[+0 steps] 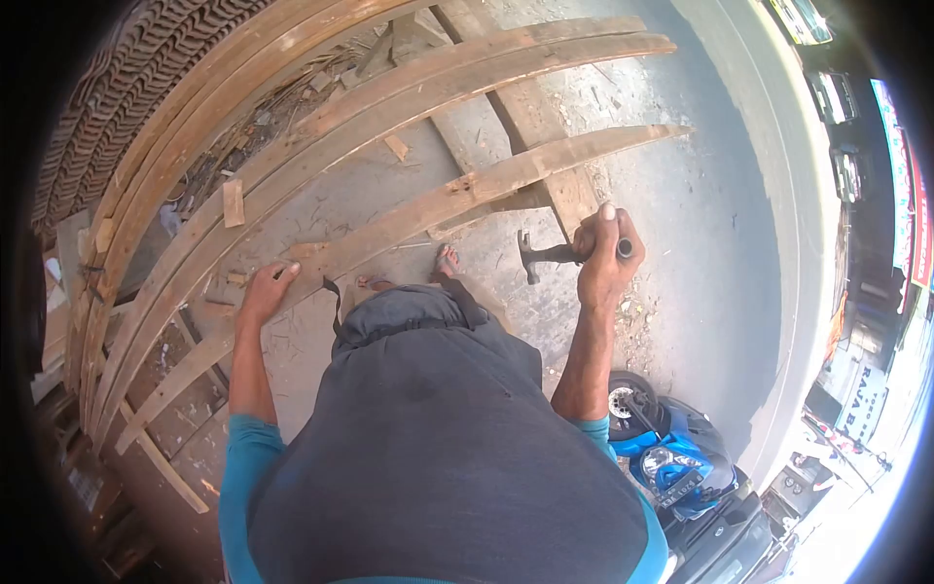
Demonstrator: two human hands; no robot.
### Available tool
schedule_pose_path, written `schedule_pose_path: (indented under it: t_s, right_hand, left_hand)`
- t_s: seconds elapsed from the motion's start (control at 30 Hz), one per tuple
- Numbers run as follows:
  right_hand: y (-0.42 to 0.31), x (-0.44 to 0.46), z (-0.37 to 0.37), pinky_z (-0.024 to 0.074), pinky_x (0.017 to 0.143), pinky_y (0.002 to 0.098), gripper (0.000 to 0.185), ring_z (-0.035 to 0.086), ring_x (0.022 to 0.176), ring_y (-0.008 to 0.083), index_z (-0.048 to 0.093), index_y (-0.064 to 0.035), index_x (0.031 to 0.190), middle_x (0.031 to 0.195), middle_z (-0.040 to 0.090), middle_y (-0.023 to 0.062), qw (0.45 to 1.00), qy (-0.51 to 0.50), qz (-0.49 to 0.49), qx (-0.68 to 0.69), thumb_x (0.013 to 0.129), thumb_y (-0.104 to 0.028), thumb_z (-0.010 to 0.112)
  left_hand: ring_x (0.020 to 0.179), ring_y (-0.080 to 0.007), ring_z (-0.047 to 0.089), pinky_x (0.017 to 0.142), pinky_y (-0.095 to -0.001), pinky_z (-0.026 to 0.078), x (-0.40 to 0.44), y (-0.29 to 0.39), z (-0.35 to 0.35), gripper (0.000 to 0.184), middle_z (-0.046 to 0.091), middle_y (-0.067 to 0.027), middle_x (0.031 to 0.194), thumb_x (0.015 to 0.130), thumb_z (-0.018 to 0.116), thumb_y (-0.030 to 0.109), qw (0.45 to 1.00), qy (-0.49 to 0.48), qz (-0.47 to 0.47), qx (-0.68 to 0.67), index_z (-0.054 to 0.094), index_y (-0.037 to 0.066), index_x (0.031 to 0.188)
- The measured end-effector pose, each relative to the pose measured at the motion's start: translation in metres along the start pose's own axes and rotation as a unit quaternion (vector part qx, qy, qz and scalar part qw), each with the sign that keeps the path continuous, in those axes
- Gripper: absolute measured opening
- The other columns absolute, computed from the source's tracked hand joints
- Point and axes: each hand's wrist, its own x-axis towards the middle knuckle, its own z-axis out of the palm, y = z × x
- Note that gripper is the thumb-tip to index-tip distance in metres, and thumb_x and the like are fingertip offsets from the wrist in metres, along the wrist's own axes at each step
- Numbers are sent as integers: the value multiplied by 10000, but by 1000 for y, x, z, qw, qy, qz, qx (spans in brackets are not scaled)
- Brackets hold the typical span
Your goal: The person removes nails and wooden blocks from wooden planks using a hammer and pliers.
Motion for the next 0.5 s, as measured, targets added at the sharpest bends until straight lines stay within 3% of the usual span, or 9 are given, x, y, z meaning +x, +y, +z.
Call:
schedule_pose_path:
  t_s: [0.13,0.2,0.27,0.33,0.4,0.5]
  right_hand:
    - [3,-12,1,393,521,283,432,486,548,106,526,-60,712,602,491,9,999,-24,20,-25,1055,-317,585]
    - [8,-16,1,404,550,289,431,473,559,125,520,-52,718,611,463,31,999,-35,35,-14,1054,-314,582]
    - [4,-19,5,403,546,288,428,465,554,124,518,-51,720,611,464,33,998,-36,46,-3,1054,-311,581]
    - [5,-17,6,383,506,288,442,464,521,112,527,-58,699,590,484,17,998,-35,30,31,1052,-317,590]
    - [-4,-16,8,367,485,285,430,426,498,118,526,-33,722,583,469,36,997,-32,1,68,1062,-293,564]
    - [-33,-11,2,350,468,288,432,404,487,139,474,-26,724,570,403,44,990,-30,-62,125,1079,-272,498]
  left_hand:
    - [1046,-368,692,909,-448,510,-2,27,-23,454,731,-245,1059,910,732,438,996,89,16,-13,751,35,1119]
    - [1092,-363,671,941,-442,498,4,15,-27,421,708,-251,1113,910,756,346,966,246,-20,-77,710,37,1193]
    - [1222,-378,594,1020,-470,456,15,33,-38,621,638,-251,1274,904,751,405,918,396,22,-4,584,22,1364]
    - [1322,-422,493,1081,-509,407,55,2,-29,794,528,-262,1418,882,766,439,874,466,16,136,448,-11,1454]
    - [1342,-457,453,1103,-543,382,74,-7,-21,853,507,-279,1422,864,774,468,913,386,-57,123,410,-15,1466]
    - [1313,-454,486,1089,-539,395,70,5,-25,757,529,-279,1393,885,753,424,925,359,-60,106,441,-7,1424]
